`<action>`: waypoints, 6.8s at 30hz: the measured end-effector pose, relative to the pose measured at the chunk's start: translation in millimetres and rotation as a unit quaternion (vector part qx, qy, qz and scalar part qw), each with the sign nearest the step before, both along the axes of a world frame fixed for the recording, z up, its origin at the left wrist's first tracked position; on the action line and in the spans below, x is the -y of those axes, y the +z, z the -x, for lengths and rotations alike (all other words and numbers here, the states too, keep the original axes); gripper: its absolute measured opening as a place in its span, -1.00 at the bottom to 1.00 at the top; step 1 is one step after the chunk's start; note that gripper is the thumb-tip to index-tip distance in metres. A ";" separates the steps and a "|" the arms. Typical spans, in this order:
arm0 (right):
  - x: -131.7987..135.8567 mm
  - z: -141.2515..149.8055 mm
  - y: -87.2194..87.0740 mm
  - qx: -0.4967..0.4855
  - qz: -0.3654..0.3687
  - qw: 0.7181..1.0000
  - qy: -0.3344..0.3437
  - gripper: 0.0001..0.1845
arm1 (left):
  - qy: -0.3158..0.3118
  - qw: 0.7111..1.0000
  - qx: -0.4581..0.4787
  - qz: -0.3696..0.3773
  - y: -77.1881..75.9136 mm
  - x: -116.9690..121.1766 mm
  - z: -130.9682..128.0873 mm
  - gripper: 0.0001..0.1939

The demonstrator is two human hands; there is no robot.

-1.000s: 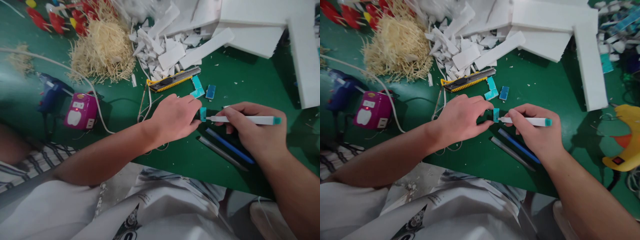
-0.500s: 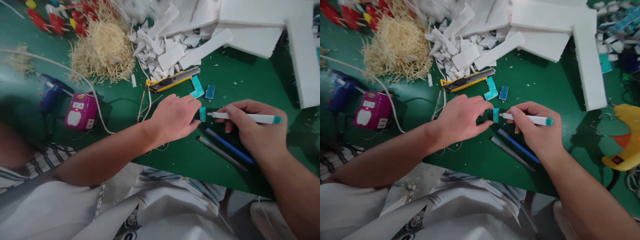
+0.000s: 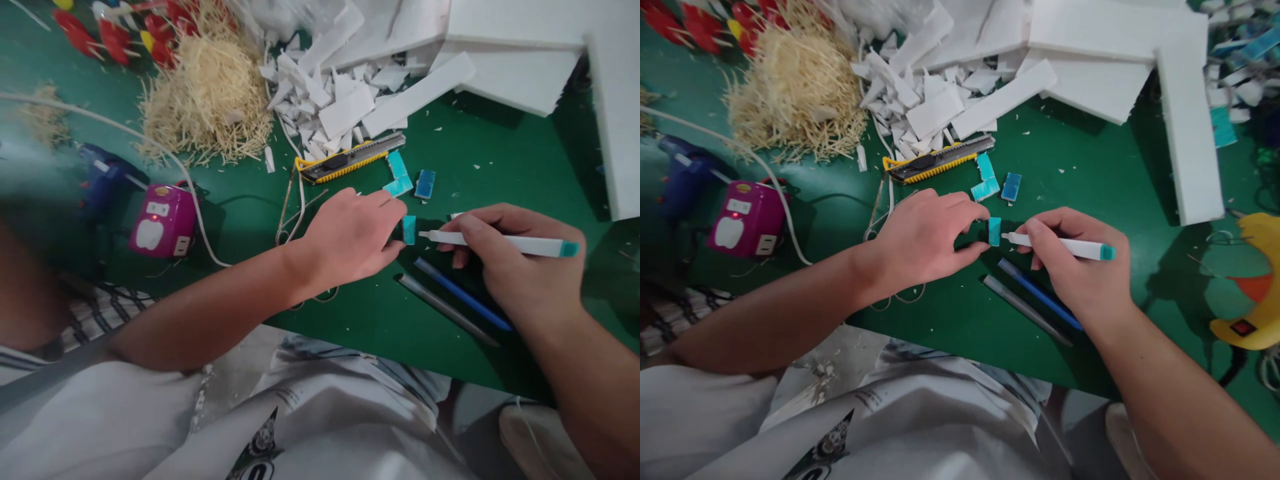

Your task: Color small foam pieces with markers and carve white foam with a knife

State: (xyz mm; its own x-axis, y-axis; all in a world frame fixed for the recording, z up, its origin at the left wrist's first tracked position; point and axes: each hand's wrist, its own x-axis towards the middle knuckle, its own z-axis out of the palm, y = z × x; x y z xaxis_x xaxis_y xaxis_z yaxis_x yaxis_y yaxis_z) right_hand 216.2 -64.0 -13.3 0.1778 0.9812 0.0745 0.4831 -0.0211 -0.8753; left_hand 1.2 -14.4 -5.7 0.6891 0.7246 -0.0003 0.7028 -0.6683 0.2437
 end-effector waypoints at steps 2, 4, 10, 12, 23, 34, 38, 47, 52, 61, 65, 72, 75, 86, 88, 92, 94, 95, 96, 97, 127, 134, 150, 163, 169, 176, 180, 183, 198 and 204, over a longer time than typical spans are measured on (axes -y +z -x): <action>0.7 -1.0 -1.2 0.002 0.003 1.000 0.011 -0.78 | 0.001 1.000 -0.001 0.001 -0.3 -0.3 -0.3 -0.77; 0.7 -1.3 -1.2 0.005 0.007 1.000 0.019 -0.77 | 0.000 1.000 0.001 0.000 -0.6 -0.5 -0.4 -0.78; -2.1 1.0 3.1 0.002 0.004 1.000 0.017 -0.79 | -0.003 1.000 0.004 -0.002 -1.0 0.3 0.8 -0.79; -2.1 1.0 2.6 0.013 0.002 1.000 0.015 -0.78 | -0.002 1.000 0.003 -0.001 -0.6 0.7 1.2 -0.79; -2.0 0.5 1.5 0.028 0.006 1.000 0.009 -0.77 | 0.000 1.000 0.009 -0.001 -1.2 -0.8 0.7 -0.80; -1.1 -1.8 0.6 0.025 0.006 1.000 0.016 -0.78 | 0.002 1.000 0.003 -0.001 1.1 0.3 -0.1 -0.79; 1.5 2.0 7.9 -0.006 0.041 0.999 0.020 -0.75 | -0.007 1.000 0.010 -0.011 -0.4 0.3 1.3 -0.80; 3.9 3.3 5.9 -0.019 0.030 0.999 0.032 -0.80 | -0.017 1.000 -0.016 -0.008 2.3 -0.8 3.0 -0.73; 2.2 -1.4 0.2 -0.010 -0.016 0.999 0.038 -0.82 | -0.011 1.000 -0.017 0.009 3.5 -1.2 2.8 -0.73; 4.4 2.5 4.0 -0.030 -0.014 0.998 0.044 -0.85 | 0.008 0.999 -0.018 0.034 5.0 -1.9 1.9 -0.75; 0.9 4.5 6.9 -0.031 0.007 0.998 0.058 -0.84 | 0.001 1.000 -0.003 0.022 2.8 -2.2 2.6 -0.79; 4.2 0.2 -2.6 -0.023 -0.018 0.998 0.062 -0.83 | 0.003 1.000 -0.015 0.022 3.6 -1.9 1.9 -0.77; 4.2 -0.2 -3.4 -0.010 -0.021 0.998 0.053 -0.84 | 0.004 1.000 -0.017 0.023 3.8 -2.1 2.0 -0.77; 5.5 1.2 3.7 -0.027 0.013 0.998 0.047 -0.79 | 0.008 1.000 -0.012 0.024 3.0 -2.6 2.6 -0.78; 5.6 -0.4 1.6 -0.027 0.011 0.998 0.052 -0.78 | 0.014 0.999 -0.010 0.033 3.1 -3.1 2.7 -0.77; 4.3 -2.1 0.0 -0.022 -0.010 0.998 0.061 -0.80 | 0.006 1.000 0.015 0.022 1.1 -1.9 2.7 -0.80; 3.9 -2.0 0.2 -0.021 -0.014 0.998 0.059 -0.81 | -0.004 1.000 0.023 0.012 -0.2 -0.9 2.6 -0.82; 3.9 -1.8 0.3 -0.023 -0.014 0.998 0.059 -0.81 | -0.007 1.000 0.024 0.009 -0.7 -0.5 2.4 -0.83; 4.1 -1.7 0.2 -0.024 -0.014 0.998 0.059 -0.81 | -0.010 1.000 0.024 0.006 -1.2 -0.4 2.2 -0.83; 4.5 -1.7 -0.1 -0.024 -0.013 0.998 0.059 -0.81 | -0.011 1.000 0.025 0.003 -1.7 -0.6 2.0 -0.83; 7.0 -4.5 -3.8 -0.019 -0.028 0.998 0.056 -0.85 | -0.031 1.000 0.001 0.000 1.4 -0.1 -0.9 -0.79; 7.0 -3.7 -1.0 -0.005 -0.019 0.999 0.046 -0.85 | -0.019 1.000 -0.020 0.009 3.9 -0.4 -1.3 -0.76; 11.1 -0.6 5.6 -0.023 0.008 0.999 0.045 -0.84 | -0.011 1.000 -0.022 -0.003 4.1 3.0 -2.7 -0.69; 6.9 -2.7 -3.7 -0.031 -0.023 0.998 0.055 -0.88 | -0.007 1.000 -0.011 -0.010 1.6 1.5 -0.9 -0.75; 6.4 -1.9 -1.7 -0.031 -0.012 0.998 0.059 -0.84 | -0.003 1.000 -0.011 -0.007 2.8 1.6 -1.2 -0.75; 9.3 2.8 3.3 0.009 0.027 0.999 0.034 -0.80 | -0.003 1.000 -0.015 -0.009 2.3 0.9 -1.3 -0.74; 7.9 -0.1 -1.7 -0.003 -0.020 0.999 0.040 -0.81 | -0.002 1.000 -0.022 -0.003 2.6 0.8 -1.2 -0.74; 7.2 -1.1 -2.7 -0.005 -0.011 0.999 0.049 -0.83 | -0.001 1.000 -0.015 -0.008 1.4 1.3 -1.0 -0.75; 7.9 3.4 5.9 0.005 0.005 0.999 0.044 -0.86 | -0.004 1.000 -0.011 -0.013 1.6 2.4 -0.7 -0.76; 5.1 -0.9 7.0 0.023 0.027 0.998 0.058 -0.86 | -0.005 1.000 -0.004 -0.012 0.3 2.6 0.1 -0.77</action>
State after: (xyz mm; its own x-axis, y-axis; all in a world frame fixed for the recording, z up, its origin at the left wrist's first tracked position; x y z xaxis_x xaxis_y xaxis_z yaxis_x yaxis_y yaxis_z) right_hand 217.1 -69.1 -6.3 0.0602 0.9978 0.0265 0.5249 -0.0091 -0.8511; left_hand 1.1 -17.0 -5.4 0.6965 0.7175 0.0107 0.6981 -0.6809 0.2214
